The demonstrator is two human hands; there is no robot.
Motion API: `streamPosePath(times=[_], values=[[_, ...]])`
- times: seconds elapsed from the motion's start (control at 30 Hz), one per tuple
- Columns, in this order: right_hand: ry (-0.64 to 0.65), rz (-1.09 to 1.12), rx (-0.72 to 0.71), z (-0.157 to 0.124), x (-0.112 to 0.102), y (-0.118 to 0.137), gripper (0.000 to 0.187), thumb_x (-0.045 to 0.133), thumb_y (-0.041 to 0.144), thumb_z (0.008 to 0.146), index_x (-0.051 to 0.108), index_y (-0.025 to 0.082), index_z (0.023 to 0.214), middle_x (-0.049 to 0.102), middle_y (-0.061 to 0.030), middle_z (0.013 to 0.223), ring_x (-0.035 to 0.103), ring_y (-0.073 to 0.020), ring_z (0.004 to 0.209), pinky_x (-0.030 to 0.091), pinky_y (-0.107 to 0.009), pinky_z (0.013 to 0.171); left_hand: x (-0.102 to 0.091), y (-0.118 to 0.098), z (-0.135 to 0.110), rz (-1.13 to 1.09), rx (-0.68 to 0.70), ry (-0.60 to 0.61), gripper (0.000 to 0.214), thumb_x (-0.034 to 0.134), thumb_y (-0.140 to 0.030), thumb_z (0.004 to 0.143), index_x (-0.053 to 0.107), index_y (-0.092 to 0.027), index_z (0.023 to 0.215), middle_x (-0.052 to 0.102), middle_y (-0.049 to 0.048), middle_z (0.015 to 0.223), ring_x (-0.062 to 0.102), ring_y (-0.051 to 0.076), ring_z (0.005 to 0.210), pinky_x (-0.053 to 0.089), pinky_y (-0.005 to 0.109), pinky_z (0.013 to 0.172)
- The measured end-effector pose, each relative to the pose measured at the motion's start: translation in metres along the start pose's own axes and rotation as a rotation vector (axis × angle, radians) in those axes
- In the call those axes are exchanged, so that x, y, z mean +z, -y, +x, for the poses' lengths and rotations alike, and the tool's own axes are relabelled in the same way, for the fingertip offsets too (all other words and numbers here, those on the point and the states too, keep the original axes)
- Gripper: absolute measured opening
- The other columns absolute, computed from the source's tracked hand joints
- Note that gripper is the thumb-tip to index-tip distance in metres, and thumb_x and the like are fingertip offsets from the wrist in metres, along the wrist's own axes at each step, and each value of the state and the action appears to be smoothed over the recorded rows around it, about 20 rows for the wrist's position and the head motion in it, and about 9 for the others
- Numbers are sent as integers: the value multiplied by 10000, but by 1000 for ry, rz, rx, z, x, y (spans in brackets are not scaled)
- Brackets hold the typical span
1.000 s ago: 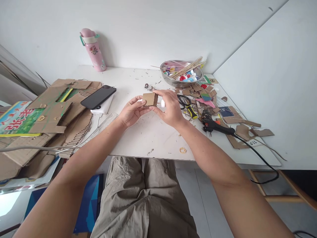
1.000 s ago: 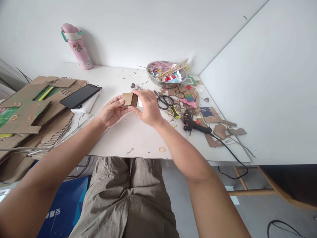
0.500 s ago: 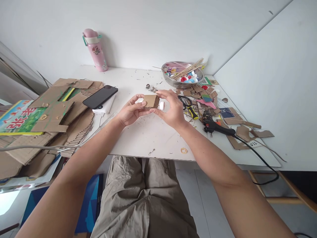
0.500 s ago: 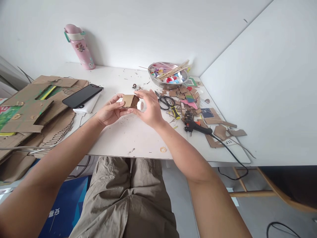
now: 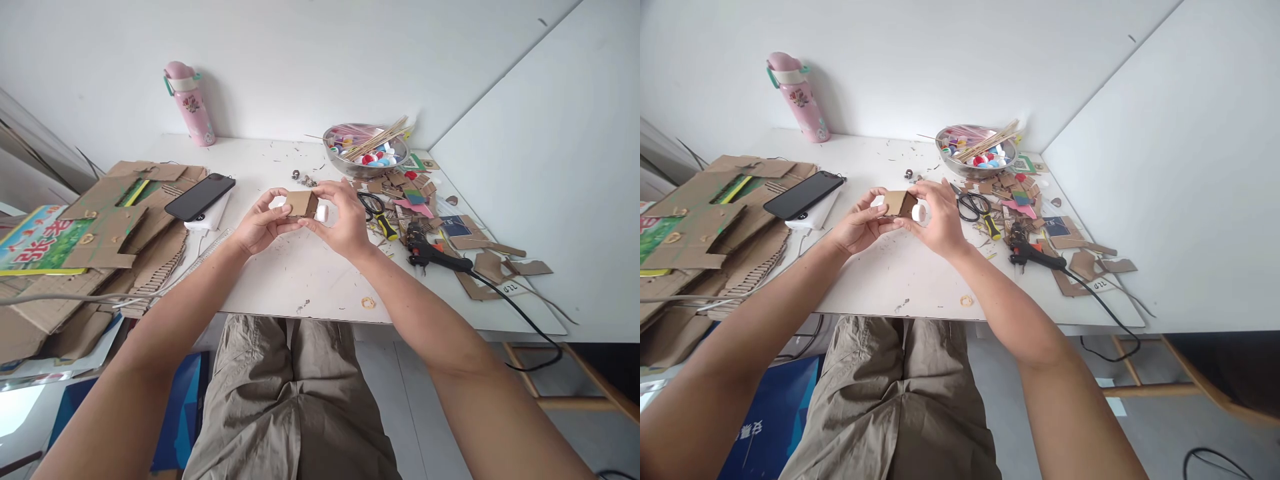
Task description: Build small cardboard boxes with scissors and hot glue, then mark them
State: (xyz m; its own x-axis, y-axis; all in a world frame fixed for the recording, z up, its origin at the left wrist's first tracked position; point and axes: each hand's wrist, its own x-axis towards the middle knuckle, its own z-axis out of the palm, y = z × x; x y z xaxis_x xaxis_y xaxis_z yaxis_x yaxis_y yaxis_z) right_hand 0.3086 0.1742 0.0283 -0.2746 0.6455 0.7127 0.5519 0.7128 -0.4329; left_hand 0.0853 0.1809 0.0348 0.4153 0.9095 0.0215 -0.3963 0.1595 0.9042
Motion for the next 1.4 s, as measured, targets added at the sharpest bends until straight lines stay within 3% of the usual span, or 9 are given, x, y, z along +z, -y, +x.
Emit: streamPosePath(times=[0.23, 0.4, 0.77, 0.97, 1.1, 1.2, 1.27, 1.4], values=[[180, -118, 112, 1, 7, -1, 591, 912, 419, 865, 690, 305, 1401, 765, -127, 1473, 599, -436, 1536, 369, -735, 1344, 6, 2, 0, 106, -10, -165, 539, 1019, -258, 677, 578, -239, 987, 789, -48, 841, 866, 215, 840, 723, 416, 936], [222, -155, 127, 1, 11, 0, 374, 828, 366, 925, 753, 306, 1286, 812, -98, 1387, 647, -432, 1478, 276, -765, 1370, 11, 4, 1, 178, -26, -223, 518, 1015, -262, 693, 576, -234, 966, 743, -69, 760, 836, 186, 791, 723, 397, 896], [291, 74, 227, 5, 6, -14, 326, 849, 385, 862, 817, 276, 1168, 836, -98, 1300, 731, -393, 1316, 503, -659, 1214, 12, 9, 5, 418, -81, -336, 394, 947, -260, 849, 579, -200, 975, 712, -12, 920, 761, 124, 742, 732, 382, 846], [308, 56, 225, 8, 10, -18, 316, 851, 364, 851, 819, 283, 1156, 837, -89, 1273, 719, -388, 1303, 482, -662, 1223, 21, -3, 1, 560, -113, -302, 349, 897, -262, 910, 554, -209, 952, 727, -30, 843, 735, 110, 596, 681, 286, 699], [320, 10, 221, 9, 13, -20, 326, 868, 340, 840, 821, 284, 1157, 831, -93, 1297, 714, -396, 1314, 435, -701, 1259, 17, -6, 0, 691, -103, -271, 406, 943, -325, 852, 555, -227, 920, 792, 0, 904, 655, 98, 488, 619, 279, 621], [342, -8, 224, 10, 12, -20, 323, 854, 323, 847, 824, 288, 1166, 837, -93, 1302, 715, -400, 1323, 442, -709, 1257, 6, -4, 3, 843, -33, -274, 438, 985, -393, 761, 590, -243, 875, 823, 28, 988, 711, 170, 597, 617, 334, 687], [356, -6, 227, 11, 12, -20, 322, 834, 312, 850, 826, 292, 1172, 843, -91, 1304, 718, -404, 1323, 449, -719, 1251, -1, -2, 5, 948, 59, -270, 437, 1005, -390, 692, 628, -259, 870, 837, 30, 1026, 774, 255, 830, 627, 386, 847], [361, 9, 215, 12, 13, -20, 338, 807, 307, 847, 826, 299, 1184, 847, -83, 1303, 723, -411, 1326, 425, -763, 1258, -7, 1, 9, 1075, 233, -226, 487, 985, -266, 599, 706, -277, 997, 843, 48, 1115, 723, 340, 1177, 553, 476, 1122]])
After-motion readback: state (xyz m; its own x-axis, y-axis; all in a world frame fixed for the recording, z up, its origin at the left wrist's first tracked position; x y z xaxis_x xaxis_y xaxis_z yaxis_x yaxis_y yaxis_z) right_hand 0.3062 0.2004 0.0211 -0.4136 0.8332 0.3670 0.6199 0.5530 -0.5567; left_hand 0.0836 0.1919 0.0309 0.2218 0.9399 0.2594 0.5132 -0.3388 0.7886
